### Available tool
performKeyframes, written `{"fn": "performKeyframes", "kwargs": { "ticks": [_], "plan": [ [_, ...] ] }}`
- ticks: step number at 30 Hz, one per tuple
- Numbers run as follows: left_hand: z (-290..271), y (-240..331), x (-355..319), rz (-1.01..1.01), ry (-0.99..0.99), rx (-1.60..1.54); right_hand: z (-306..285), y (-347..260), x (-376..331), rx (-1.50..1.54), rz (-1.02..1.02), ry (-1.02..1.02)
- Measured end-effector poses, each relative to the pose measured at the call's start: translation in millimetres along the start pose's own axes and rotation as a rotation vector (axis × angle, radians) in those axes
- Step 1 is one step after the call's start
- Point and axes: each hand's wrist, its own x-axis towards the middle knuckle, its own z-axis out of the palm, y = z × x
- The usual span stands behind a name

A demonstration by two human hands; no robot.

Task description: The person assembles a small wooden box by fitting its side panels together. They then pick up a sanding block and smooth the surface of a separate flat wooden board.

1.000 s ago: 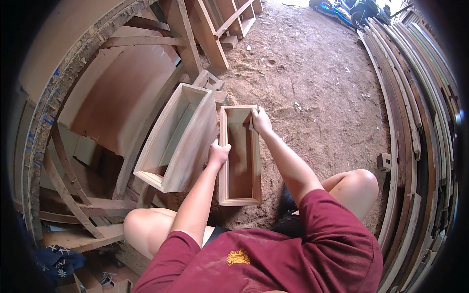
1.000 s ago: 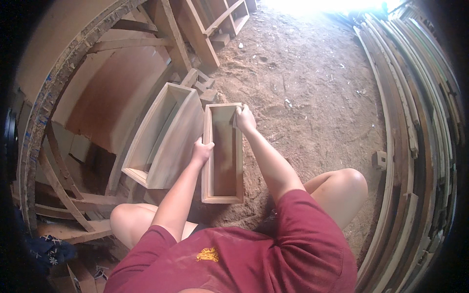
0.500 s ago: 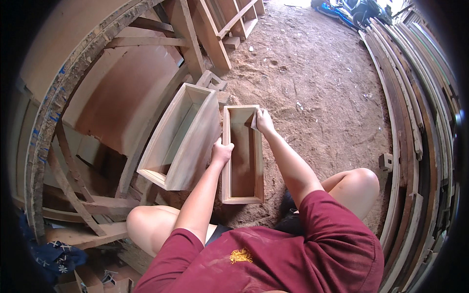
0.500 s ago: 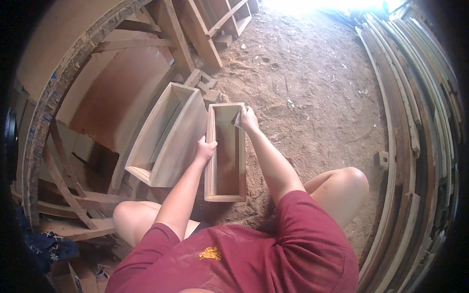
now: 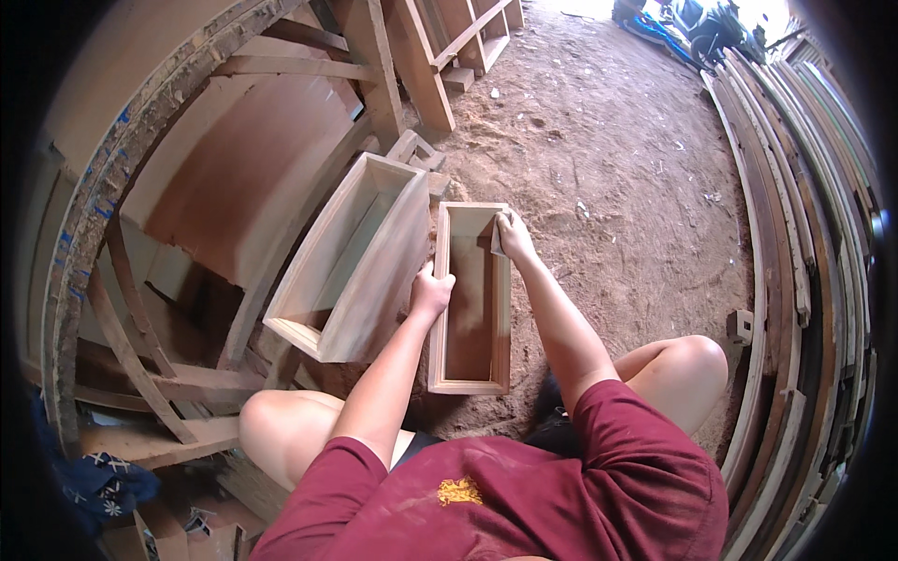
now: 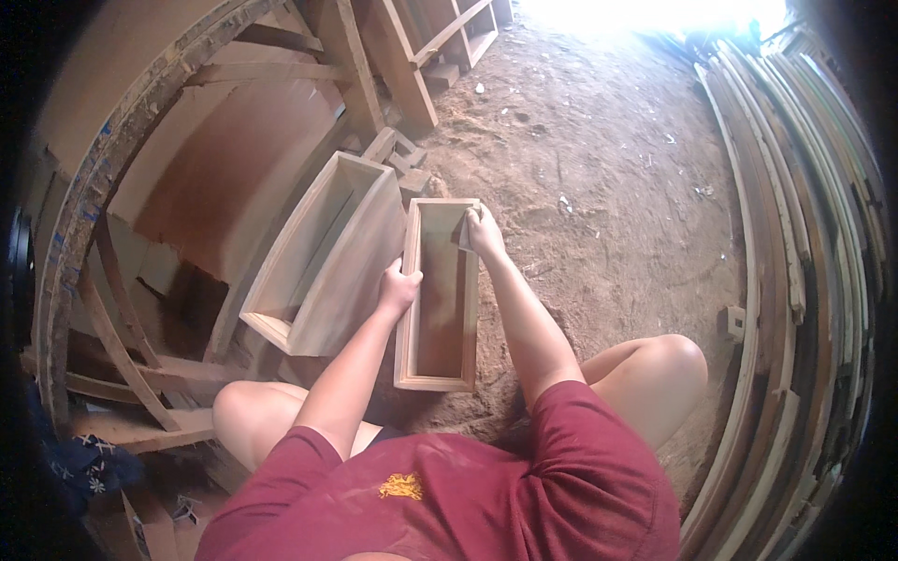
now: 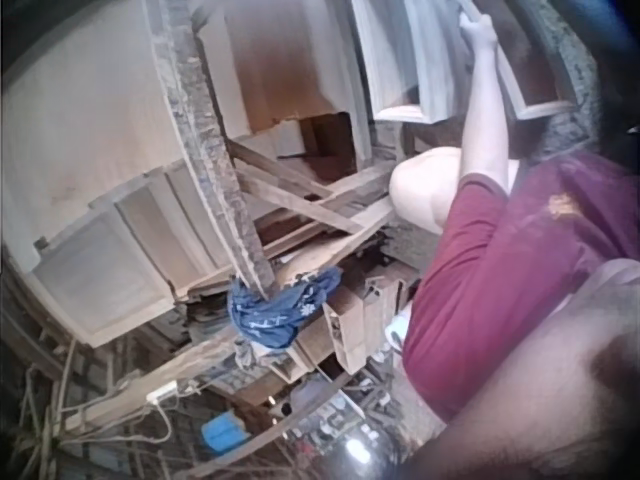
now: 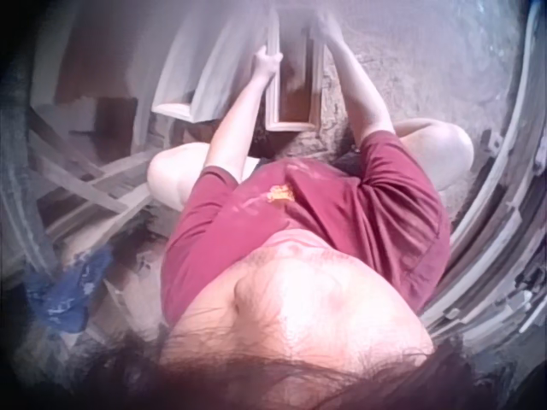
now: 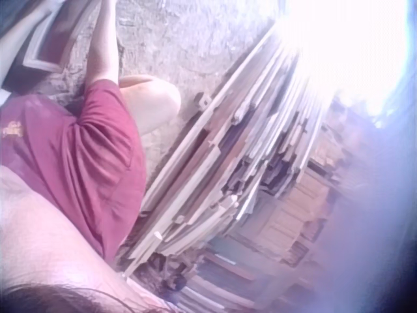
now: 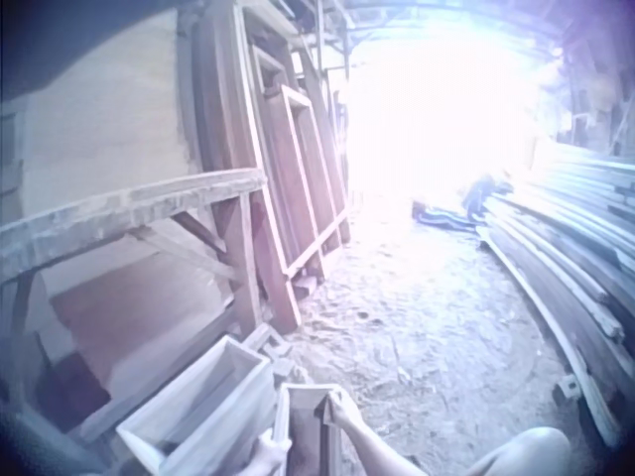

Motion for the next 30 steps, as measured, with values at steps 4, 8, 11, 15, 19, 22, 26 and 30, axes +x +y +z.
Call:
{"fn": "performKeyframes", "kwargs": {
  "ticks": [4,8,11,15,19,22,26,30],
  "plan": [
    [16.7,17.0,9.5,0.056,-0.053,0.025,-19.6,18.5,56.5,-0.12,-0.196,0.345],
    [23.5,-4.5,13.6,0.068,-0.019,-0.014,-17.2,5.8,54.9,-0.103,-0.035,0.239],
    [8.7,-29.1,8.4,-0.019,0.002,-0.029,3.1,-8.2,4.7,-0.076,-0.031,0.04],
    [6.5,0.8,2.6,-0.037,-0.049,-0.033,-15.1,-7.4,-1.6,-0.052,-0.029,0.096],
    [15.7,3.2,8.8,0.008,-0.066,-0.065,-38.3,-13.3,48.7,0.051,0.078,0.056],
    [35.9,2.2,16.1,0.047,-0.04,-0.075,-56.6,8.0,55.6,0.038,0.017,0.174],
    [0.2,5.1,-0.8,-0.065,-0.066,-0.017,-13.3,-12.0,-16.9,0.048,0.014,0.078],
    [-1.1,5.6,6.5,-0.094,-0.142,-0.03,-19.2,-33.6,7.5,-0.006,0.019,0.14]
  ]
}}
